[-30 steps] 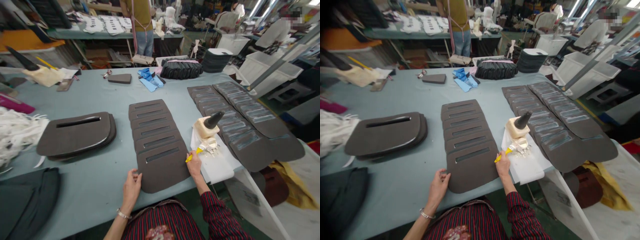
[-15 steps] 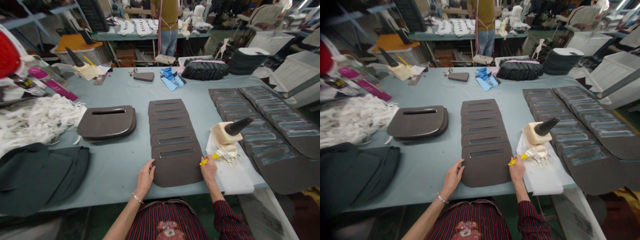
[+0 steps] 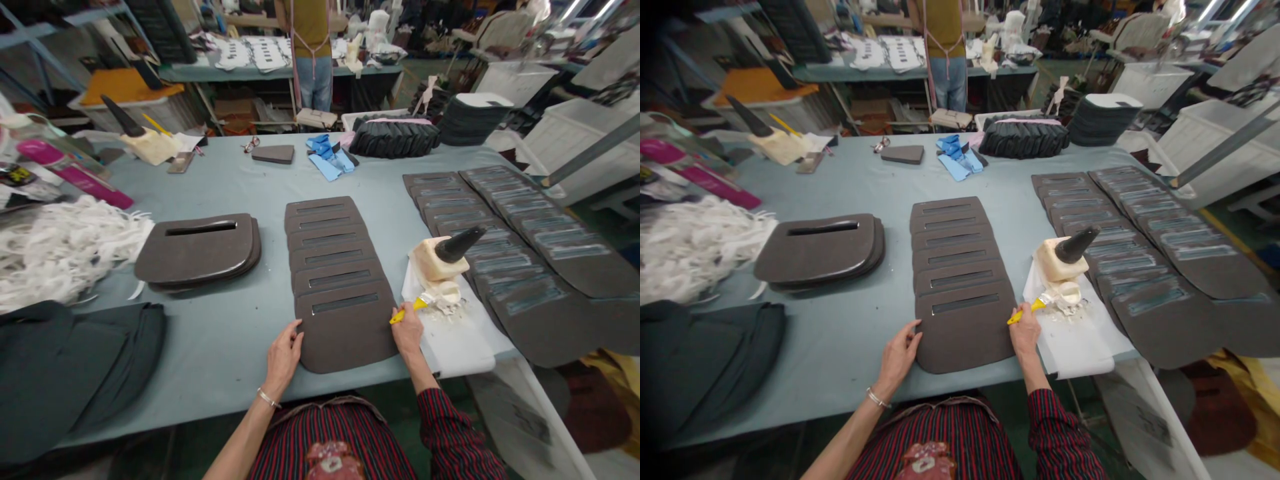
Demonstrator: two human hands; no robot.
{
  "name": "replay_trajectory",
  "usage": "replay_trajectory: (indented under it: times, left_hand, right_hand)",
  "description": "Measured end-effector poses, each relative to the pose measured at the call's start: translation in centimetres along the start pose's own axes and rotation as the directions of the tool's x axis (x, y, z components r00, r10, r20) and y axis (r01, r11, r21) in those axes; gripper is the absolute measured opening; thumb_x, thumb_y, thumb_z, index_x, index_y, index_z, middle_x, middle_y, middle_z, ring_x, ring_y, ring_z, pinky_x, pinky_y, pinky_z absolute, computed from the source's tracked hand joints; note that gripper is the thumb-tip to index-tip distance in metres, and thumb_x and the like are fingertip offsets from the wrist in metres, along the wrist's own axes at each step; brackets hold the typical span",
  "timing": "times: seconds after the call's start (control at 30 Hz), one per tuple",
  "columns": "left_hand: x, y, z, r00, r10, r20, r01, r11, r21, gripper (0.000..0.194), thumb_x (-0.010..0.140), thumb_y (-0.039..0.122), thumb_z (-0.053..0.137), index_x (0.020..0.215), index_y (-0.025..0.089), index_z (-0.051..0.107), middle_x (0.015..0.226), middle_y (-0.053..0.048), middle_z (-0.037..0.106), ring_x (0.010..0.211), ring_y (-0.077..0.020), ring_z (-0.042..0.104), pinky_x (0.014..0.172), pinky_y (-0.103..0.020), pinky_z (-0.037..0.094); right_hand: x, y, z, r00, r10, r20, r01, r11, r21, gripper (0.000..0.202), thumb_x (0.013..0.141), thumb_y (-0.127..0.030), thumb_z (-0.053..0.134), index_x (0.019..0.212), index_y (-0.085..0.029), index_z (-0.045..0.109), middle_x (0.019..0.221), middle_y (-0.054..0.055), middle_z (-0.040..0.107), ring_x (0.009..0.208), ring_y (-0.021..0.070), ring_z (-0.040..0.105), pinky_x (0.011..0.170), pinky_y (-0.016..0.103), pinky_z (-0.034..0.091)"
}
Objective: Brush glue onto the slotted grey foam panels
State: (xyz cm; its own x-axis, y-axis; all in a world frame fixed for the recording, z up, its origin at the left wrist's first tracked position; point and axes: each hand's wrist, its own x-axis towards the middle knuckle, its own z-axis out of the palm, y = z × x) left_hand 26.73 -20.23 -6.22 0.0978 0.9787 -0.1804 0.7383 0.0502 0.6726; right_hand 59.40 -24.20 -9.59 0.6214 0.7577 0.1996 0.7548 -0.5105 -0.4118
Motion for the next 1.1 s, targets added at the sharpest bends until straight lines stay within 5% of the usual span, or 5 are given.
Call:
replay_trajectory:
  times: [1.1]
  left_hand:
    - [0.61,-0.43,0.25,0.999,-0.034,0.007,0.035,0.997,-0.067,0.045,0.083,0.049,0.045,0.119,0.027,0.060,0.084,-0.005,0.070,0.076,-0.0205,0.064,0.076,-0.036,0.048]
  right_hand:
    - [0.19,-0.35,-0.27,0.999,0.013,0.037,-0.011,0.998,-0.061,0.009,0.087,-0.026,0.052,0.088,-0.018,0.054,0.072,0.001,0.054,0.059,0.0112,0.040,0.057,0.026,0.019]
